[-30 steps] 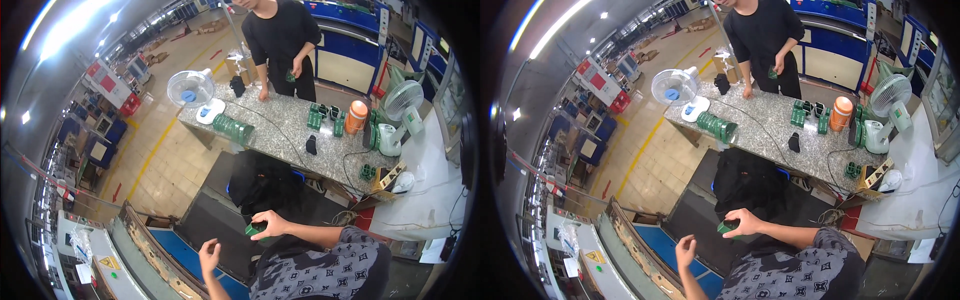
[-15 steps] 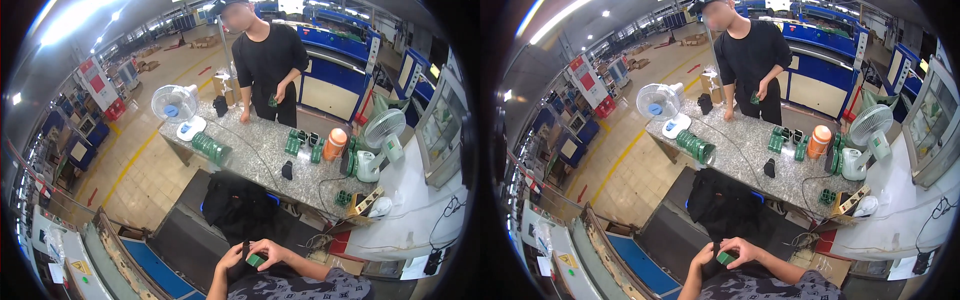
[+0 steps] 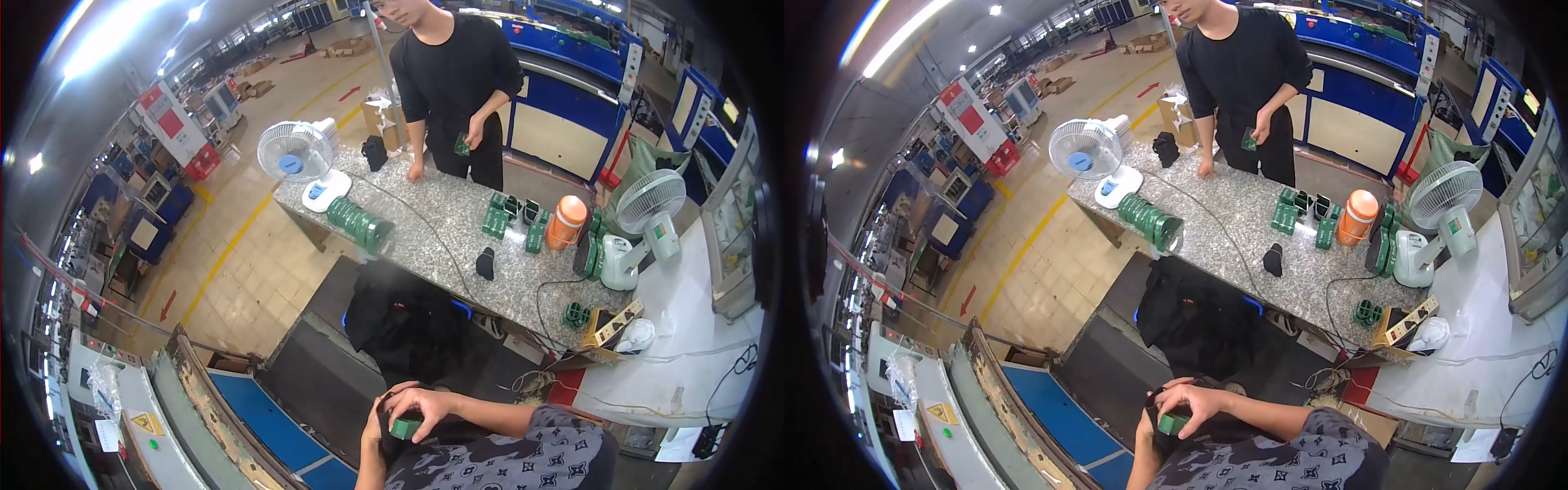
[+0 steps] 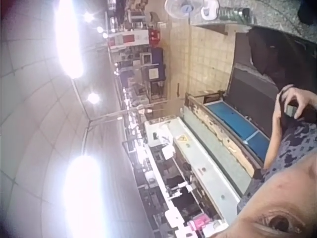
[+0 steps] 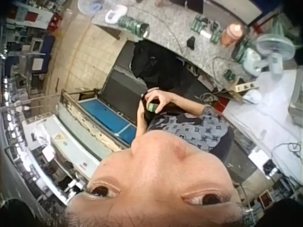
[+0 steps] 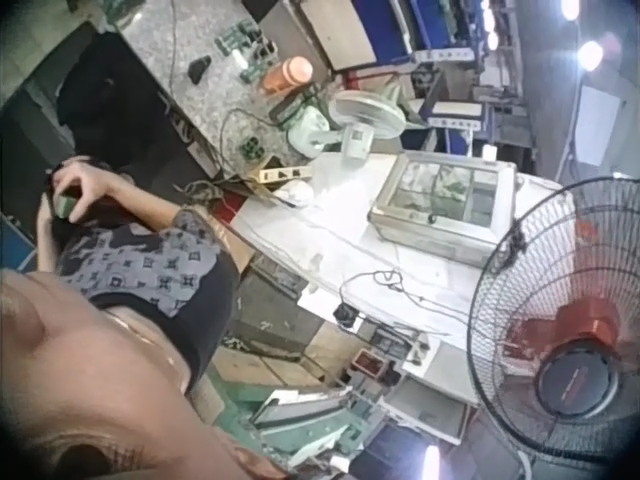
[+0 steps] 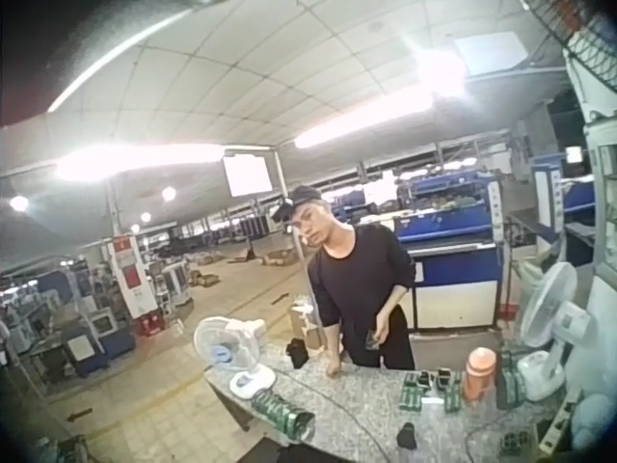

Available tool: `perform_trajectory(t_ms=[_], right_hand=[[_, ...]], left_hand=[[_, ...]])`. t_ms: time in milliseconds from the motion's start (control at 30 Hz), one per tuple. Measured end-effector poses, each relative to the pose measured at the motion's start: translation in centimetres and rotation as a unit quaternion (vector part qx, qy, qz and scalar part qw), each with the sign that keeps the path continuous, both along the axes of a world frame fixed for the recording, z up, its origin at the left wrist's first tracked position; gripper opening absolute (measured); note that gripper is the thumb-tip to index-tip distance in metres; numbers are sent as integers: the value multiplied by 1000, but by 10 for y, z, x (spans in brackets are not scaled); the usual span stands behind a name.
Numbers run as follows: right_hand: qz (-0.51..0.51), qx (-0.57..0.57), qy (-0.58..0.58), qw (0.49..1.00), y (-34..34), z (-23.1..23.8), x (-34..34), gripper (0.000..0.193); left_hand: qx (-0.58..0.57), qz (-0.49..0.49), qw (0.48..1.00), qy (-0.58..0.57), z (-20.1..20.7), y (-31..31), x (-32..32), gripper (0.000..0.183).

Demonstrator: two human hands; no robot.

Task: Sorting and stacking green and black shoe components at a workstation.

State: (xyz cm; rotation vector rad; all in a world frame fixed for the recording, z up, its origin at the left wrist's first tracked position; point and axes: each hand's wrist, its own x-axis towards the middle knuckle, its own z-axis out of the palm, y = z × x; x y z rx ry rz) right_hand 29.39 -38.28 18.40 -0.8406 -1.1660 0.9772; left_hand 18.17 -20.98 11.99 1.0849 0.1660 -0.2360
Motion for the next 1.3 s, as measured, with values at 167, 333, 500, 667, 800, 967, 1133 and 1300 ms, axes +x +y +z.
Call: perform_trajectory(t_ms=[167,333,500,667,800,967,1133,1300], right_hand=[[-14,28,-99,995,31,5,-1,52],[84,26,-17,996,42,8,-10,51],[74,-4,47,996,43,-6,-4,52],[-7,16,-64,998,23,-3,11,49],[-82,42,-71,993,6,-18,18,49],[-120,6,-55,991,5,-7,24,51],[-132,-10,-48,990,14,-10,22,51],[-98,-10,-18,995,33,-23,5,50]], left_hand=[[24,193,981,-4,32,-5,-26,40],[157,271,948,-58,31,5,-54,48],[230,327,917,-20,48,42,-88,40],[333,237,913,-3,99,50,-83,46],[480,207,851,-49,107,41,-54,45],[508,221,828,-88,111,45,-30,43],[522,216,822,-71,110,48,-17,42],[542,247,802,-50,110,48,-38,48]])
